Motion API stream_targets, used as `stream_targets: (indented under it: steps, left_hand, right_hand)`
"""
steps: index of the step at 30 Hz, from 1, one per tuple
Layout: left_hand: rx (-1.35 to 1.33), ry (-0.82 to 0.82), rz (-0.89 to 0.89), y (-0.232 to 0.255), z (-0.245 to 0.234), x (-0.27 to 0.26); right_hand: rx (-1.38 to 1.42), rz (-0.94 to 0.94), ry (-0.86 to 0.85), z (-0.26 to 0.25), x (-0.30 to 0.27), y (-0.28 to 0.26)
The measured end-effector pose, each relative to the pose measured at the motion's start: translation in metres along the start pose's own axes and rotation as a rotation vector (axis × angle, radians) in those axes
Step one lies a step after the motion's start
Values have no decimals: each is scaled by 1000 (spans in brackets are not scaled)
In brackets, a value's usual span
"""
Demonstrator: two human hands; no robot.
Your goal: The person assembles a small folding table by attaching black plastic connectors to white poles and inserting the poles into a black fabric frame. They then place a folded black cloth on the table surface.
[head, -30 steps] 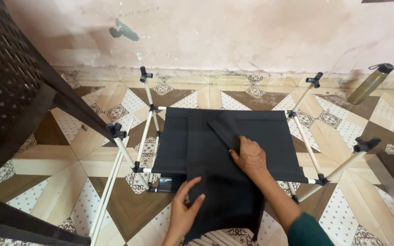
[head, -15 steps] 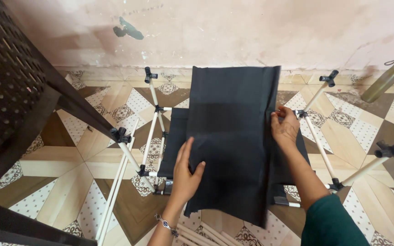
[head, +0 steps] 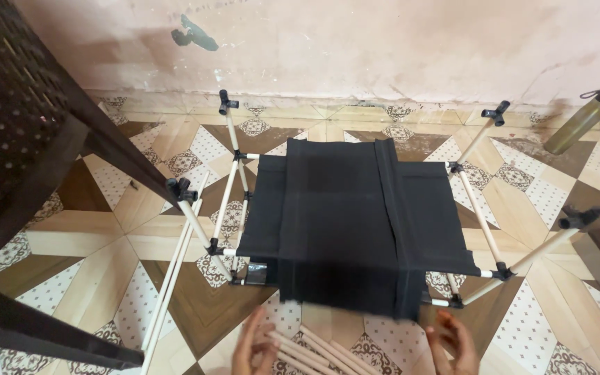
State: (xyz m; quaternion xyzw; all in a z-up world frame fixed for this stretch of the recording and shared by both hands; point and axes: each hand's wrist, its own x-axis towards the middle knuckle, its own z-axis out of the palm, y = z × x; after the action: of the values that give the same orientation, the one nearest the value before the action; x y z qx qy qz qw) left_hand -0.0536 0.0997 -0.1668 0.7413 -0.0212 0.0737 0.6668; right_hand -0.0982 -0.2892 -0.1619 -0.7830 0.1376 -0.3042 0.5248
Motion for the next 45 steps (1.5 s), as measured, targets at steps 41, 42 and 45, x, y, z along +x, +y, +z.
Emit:
stream_targets:
  steps: [41,42,45]
  left_hand:
    - [1293,842,-408,-108,-91,58]
    - [1320,786,-468,-109,-92,58]
    - [1350,637,-601,-116,-96,60]
  right_hand:
    - [-281,266,-632,60,-40,70]
    - [-298,287,-643,58,-38,69]
    - [-331,299,-639,61,-38,68]
